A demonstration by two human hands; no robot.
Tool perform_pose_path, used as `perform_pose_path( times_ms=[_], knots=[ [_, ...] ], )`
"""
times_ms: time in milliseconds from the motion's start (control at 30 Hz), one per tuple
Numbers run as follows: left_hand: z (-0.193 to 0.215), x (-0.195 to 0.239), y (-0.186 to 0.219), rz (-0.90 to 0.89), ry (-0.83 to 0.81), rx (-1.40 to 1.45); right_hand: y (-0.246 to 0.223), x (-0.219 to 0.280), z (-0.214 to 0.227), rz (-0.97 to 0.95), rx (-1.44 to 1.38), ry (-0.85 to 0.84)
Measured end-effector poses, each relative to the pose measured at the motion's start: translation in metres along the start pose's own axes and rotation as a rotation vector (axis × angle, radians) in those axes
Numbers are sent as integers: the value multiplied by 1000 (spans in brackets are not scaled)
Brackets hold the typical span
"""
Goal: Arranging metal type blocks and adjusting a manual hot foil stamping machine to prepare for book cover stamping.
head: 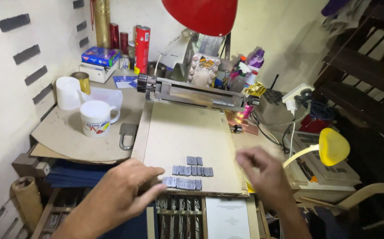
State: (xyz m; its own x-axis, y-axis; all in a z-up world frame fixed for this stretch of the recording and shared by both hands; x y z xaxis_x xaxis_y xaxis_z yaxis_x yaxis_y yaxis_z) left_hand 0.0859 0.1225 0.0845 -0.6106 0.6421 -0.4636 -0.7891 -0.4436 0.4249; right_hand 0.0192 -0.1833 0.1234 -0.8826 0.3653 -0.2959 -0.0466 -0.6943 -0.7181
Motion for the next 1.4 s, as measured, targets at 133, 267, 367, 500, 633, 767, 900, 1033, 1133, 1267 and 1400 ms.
perform_pose_path(
  times_ms=[133,267,367,500,633,767,900,1033,1133,1267,1400],
  knots=[
    [-14,17,18,-140,133,-141,-20,46,-37,209,115,-282],
    [-26,26,27,-175,225,-270,-41,55,-63,367,130,-399],
    [-25,29,32,-184,260,-302,-51,55,-77,411,197,-438],
    [-25,32,33,-184,264,-311,-55,51,-90,507,246,-398],
    [-26,33,31,-186,281,-308,-53,49,-100,493,330,-411],
    [-28,35,29,-186,316,-320,-53,46,-103,480,349,-406],
    [-29,36,27,-171,302,-302,-56,45,-103,422,350,-424],
    [-29,34,28,-149,277,-308,-59,44,-100,388,344,-434],
    [-30,34,27,-125,241,-303,-58,44,-100,387,333,-435],
    [-35,34,24,-72,193,-318,-49,45,-98,337,360,-470],
    [-39,27,49,-123,297,-330,-24,42,-84,294,406,-439]
  ],
)
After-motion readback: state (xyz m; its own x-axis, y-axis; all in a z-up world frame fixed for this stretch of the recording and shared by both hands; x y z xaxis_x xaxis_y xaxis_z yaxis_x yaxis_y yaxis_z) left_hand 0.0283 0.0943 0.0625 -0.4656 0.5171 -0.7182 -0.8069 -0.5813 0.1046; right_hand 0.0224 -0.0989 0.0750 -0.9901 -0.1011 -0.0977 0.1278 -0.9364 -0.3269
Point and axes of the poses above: each hand's wrist, its own x-axis away from the middle knuckle, its own z-axis out of the back of the hand, y = z × x, the point moved 6 cm from there along -x, towards the middle knuckle
